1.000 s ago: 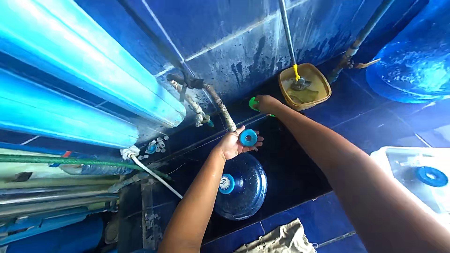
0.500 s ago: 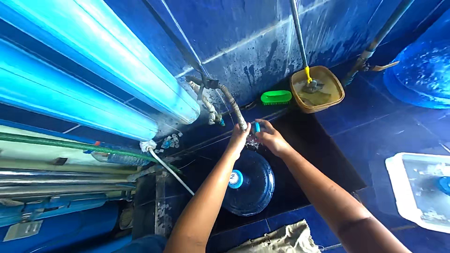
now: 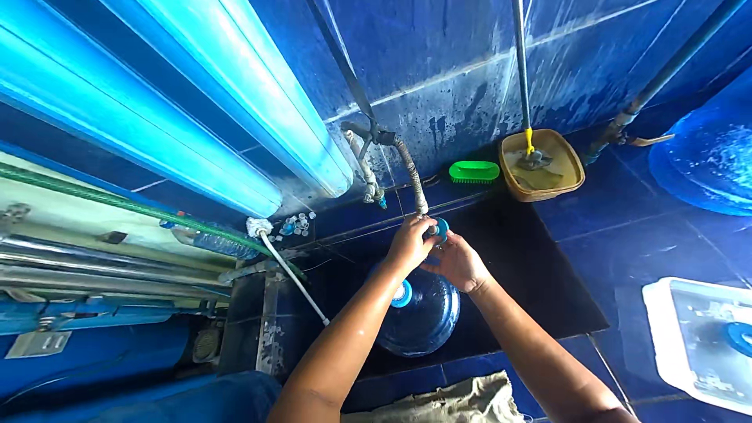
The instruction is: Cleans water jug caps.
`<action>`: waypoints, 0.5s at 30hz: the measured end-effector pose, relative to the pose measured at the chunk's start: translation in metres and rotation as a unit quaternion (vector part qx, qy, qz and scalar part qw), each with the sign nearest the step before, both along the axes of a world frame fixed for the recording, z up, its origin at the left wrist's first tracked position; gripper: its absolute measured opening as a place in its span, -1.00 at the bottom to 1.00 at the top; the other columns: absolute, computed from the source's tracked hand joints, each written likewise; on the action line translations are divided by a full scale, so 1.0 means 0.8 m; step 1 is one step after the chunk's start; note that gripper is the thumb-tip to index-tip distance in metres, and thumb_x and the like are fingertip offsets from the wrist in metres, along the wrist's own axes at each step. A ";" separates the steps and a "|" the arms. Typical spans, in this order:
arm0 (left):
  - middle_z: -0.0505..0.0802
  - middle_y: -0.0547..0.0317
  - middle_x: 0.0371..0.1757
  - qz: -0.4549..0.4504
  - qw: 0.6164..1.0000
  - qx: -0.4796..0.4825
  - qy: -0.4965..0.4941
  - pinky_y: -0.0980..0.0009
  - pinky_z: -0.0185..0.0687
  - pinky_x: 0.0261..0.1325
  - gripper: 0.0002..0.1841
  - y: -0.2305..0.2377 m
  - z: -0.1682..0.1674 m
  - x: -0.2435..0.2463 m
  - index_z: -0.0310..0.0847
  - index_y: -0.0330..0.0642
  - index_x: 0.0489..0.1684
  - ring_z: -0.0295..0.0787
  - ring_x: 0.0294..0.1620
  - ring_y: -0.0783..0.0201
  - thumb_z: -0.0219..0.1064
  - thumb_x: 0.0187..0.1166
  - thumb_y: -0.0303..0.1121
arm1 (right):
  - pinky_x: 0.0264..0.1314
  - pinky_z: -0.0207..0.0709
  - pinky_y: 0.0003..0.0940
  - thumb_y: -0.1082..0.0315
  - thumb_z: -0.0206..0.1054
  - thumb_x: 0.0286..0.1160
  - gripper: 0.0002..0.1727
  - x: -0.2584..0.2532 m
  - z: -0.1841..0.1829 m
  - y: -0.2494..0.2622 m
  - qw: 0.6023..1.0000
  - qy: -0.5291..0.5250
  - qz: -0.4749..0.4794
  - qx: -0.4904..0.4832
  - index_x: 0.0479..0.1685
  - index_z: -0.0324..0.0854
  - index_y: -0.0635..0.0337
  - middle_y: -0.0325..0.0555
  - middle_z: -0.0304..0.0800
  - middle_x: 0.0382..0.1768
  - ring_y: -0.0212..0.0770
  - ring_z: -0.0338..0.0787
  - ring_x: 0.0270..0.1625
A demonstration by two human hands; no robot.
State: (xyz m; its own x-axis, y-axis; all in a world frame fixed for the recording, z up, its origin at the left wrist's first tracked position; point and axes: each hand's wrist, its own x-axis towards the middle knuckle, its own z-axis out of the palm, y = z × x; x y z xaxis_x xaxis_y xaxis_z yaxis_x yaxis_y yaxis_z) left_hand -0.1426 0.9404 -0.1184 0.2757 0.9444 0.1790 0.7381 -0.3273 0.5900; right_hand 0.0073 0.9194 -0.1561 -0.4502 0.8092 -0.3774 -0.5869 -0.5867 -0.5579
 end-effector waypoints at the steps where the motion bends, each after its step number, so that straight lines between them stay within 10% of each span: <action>1: 0.82 -0.21 0.22 -0.003 1.000 -0.006 0.010 0.05 0.57 0.51 -0.71 0.000 -0.004 -0.001 0.78 -0.36 0.12 0.72 0.36 -0.08 0.50 0.48 -0.44 | 0.39 0.57 0.18 0.08 -0.19 0.90 -0.48 -0.001 -0.003 0.000 1.000 -0.006 -0.004 -0.011 0.67 0.20 0.12 0.10 0.54 0.46 0.05 0.61 0.46; 6: 0.63 -0.17 0.43 0.025 0.970 -0.122 -0.208 0.07 0.50 0.51 -0.49 0.013 -0.018 -0.022 0.67 -0.35 0.27 0.52 0.47 0.02 0.61 0.32 -0.37 | 0.14 0.74 -0.17 0.19 -0.24 0.91 -0.58 0.001 -0.017 0.019 0.998 0.061 -0.010 -0.013 0.41 0.39 0.21 0.05 0.78 0.10 -0.10 0.83 0.08; 8: 0.58 0.06 0.54 0.061 0.892 -0.262 -0.363 0.21 0.50 0.44 -0.45 0.018 -0.017 -0.026 0.30 -0.13 0.70 0.54 0.43 0.24 0.18 0.72 -0.24 | 0.01 0.80 -0.26 0.14 -0.31 0.93 -0.53 -0.009 -0.008 0.025 0.992 0.122 -0.018 -0.031 0.32 0.44 0.21 0.08 0.84 -0.04 -0.11 0.90 -0.10; 10: 0.81 0.16 0.26 0.108 0.815 -0.360 -0.441 0.37 0.66 0.12 -0.49 0.022 -0.014 -0.014 0.49 -0.02 0.57 0.76 0.10 0.34 -0.16 0.89 0.01 | -0.06 0.81 -0.28 0.11 -0.32 0.95 -0.53 -0.026 0.000 0.027 0.990 0.125 -0.023 -0.054 0.31 0.43 0.19 0.07 0.84 -0.13 -0.12 0.89 -0.20; 13: 0.89 0.06 0.17 0.170 0.783 -0.372 -0.468 0.34 0.71 -0.03 -0.41 0.026 -0.011 -0.007 0.61 -0.15 0.41 0.85 0.00 0.26 -0.24 0.90 0.05 | -0.19 0.77 -0.29 0.10 -0.29 0.96 -0.51 -0.039 0.005 0.040 0.997 -0.070 0.005 0.027 0.36 0.41 0.27 0.06 0.83 -0.25 -0.15 0.86 -0.33; 15: 0.81 -0.12 0.13 0.248 0.775 -0.368 -0.451 0.19 0.74 -0.01 -0.46 0.027 -0.011 -0.013 0.53 -0.25 0.40 0.80 -0.02 0.09 -0.18 0.92 -0.01 | -0.11 0.76 -0.22 0.24 -0.02 0.92 -0.61 -0.033 0.004 0.052 0.927 -0.333 0.047 0.166 0.41 0.43 0.37 0.09 0.83 -0.18 -0.14 0.86 -0.26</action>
